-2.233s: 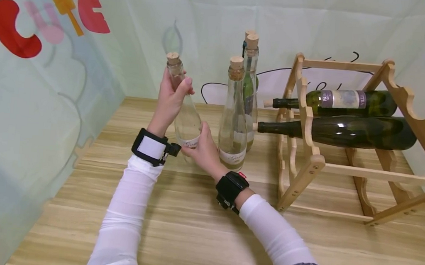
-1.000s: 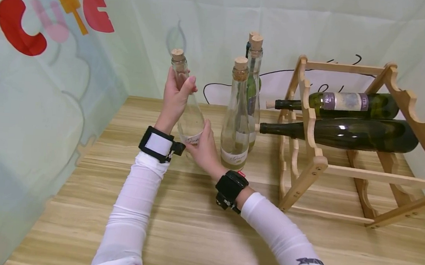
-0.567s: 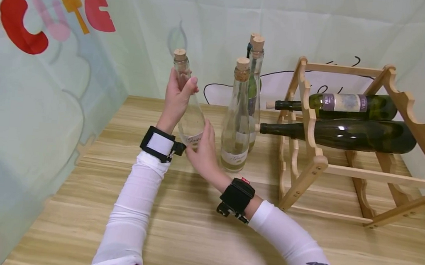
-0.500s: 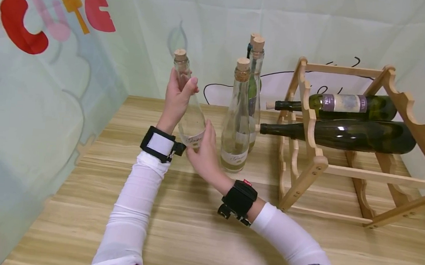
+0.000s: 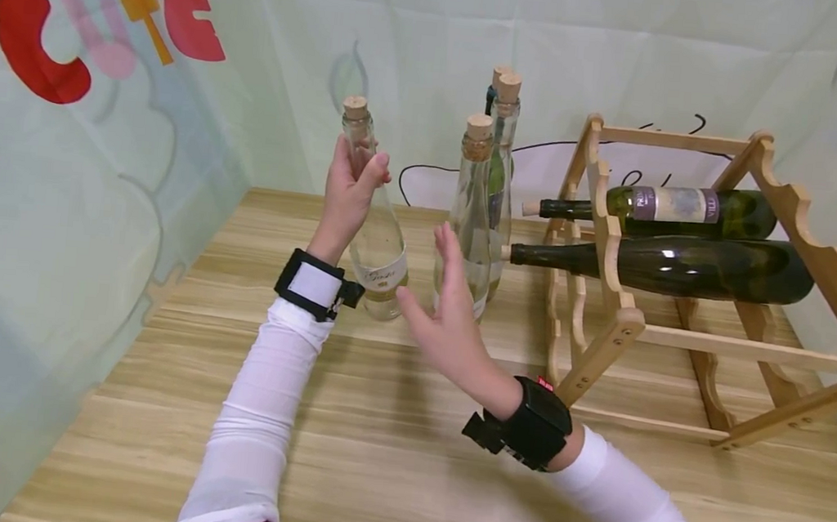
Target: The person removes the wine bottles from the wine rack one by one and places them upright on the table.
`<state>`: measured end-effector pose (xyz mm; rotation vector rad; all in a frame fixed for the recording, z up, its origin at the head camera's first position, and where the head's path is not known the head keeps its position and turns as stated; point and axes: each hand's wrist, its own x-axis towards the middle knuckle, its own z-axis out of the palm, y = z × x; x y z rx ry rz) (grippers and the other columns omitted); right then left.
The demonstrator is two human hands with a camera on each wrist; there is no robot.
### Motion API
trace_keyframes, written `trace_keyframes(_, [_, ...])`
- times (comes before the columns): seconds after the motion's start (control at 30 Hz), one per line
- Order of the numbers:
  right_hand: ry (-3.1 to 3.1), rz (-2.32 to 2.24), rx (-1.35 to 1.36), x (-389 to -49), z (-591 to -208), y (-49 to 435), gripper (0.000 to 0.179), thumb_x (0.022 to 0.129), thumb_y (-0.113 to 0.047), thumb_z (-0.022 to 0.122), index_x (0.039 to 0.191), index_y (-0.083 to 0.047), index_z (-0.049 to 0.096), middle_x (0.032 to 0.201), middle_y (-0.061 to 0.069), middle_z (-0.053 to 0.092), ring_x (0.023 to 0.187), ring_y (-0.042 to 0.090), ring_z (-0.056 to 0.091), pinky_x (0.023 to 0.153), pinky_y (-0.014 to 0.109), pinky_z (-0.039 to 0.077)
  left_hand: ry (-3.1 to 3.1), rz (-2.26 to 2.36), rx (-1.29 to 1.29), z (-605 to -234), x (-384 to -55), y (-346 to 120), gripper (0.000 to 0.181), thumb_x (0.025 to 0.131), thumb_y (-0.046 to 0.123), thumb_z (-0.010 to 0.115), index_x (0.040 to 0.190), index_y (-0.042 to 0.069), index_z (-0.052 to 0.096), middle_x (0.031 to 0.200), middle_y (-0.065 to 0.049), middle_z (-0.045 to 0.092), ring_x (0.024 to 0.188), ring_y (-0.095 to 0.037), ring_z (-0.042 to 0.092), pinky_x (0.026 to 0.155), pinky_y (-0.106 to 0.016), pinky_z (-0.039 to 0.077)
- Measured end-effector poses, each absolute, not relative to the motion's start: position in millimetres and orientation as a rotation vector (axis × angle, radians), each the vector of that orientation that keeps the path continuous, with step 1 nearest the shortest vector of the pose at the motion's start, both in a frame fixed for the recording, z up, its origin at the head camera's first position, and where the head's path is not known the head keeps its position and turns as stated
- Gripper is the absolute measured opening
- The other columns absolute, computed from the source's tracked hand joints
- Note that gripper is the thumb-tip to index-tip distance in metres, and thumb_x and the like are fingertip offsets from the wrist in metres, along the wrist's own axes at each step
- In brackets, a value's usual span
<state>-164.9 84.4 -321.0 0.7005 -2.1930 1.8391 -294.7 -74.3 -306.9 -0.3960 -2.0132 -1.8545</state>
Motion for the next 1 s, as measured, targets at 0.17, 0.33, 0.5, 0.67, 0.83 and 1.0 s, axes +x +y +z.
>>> trace_keyframes(0.17, [-1.902, 1.625, 0.869, -158, -306, 107, 0.068, 0.086, -0.008, 0.051, 0.134, 0.013, 0.008, 0.142, 0.025, 0.017, 0.134, 0.028, 0.017, 0.109, 0.041, 0.016, -2.006, -1.853, -0.391, -306, -294, -74, 0.024, 0.087, 0.015, 0.050, 0.107, 0.010, 0.040, 0.075, 0.003, 0.050, 0.071, -0.010, 0.052, 0.072, -0.024, 0.043])
trace_keyframes(0.33, [-1.700, 1.496, 0.882, -157, -293, 127, 0.065, 0.088, -0.017, 0.049, 0.126, 0.022, 0.012, 0.137, 0.028, 0.024, 0.131, 0.032, 0.023, 0.108, 0.047, 0.016, -1.996, -1.822, -0.419, -306, -294, -73, 0.022, 0.087, 0.015, 0.050, 0.106, 0.011, 0.040, 0.075, 0.003, 0.050, 0.071, -0.010, 0.052, 0.071, -0.024, 0.044])
trace_keyframes(0.5, [-1.646, 1.418, 0.809, -154, -285, 145, 0.066, 0.088, -0.023, 0.051, 0.122, 0.023, 0.018, 0.136, 0.021, 0.033, 0.128, 0.033, 0.028, 0.106, 0.049, 0.018, -2.006, -1.849, -0.397, -306, -294, -73, 0.026, 0.087, 0.015, 0.050, 0.109, 0.007, 0.039, 0.075, 0.002, 0.050, 0.072, -0.011, 0.053, 0.072, -0.024, 0.044])
trace_keyframes(0.67, [-1.619, 1.234, 0.742, -154, -283, 161, 0.056, 0.088, -0.027, 0.052, 0.119, 0.016, 0.035, 0.131, 0.017, 0.042, 0.126, 0.032, 0.033, 0.105, 0.049, 0.022, -2.025, -1.852, -0.379, -307, -294, -73, 0.029, 0.087, 0.014, 0.050, 0.111, 0.004, 0.038, 0.076, 0.002, 0.050, 0.072, -0.010, 0.053, 0.074, -0.024, 0.044])
trace_keyframes(0.83, [-1.599, 1.011, 0.623, -155, -281, 174, 0.042, 0.088, -0.029, 0.051, 0.106, 0.009, 0.049, 0.118, 0.021, 0.051, 0.120, 0.034, 0.040, 0.103, 0.050, 0.026, -2.029, -1.846, -0.380, -309, -296, -74, 0.026, 0.087, 0.012, 0.048, 0.110, 0.004, 0.039, 0.076, 0.003, 0.050, 0.073, -0.009, 0.053, 0.075, -0.024, 0.044])
trace_keyframes(1.0, [-1.648, 0.937, 0.522, -153, -282, 189, 0.038, 0.088, -0.028, 0.051, 0.093, 0.009, 0.056, 0.109, 0.023, 0.056, 0.113, 0.034, 0.047, 0.099, 0.047, 0.031, -2.009, -1.859, -0.383, -309, -294, -74, 0.022, 0.087, 0.013, 0.049, 0.106, 0.011, 0.040, 0.077, 0.003, 0.050, 0.074, -0.010, 0.052, 0.074, -0.024, 0.045])
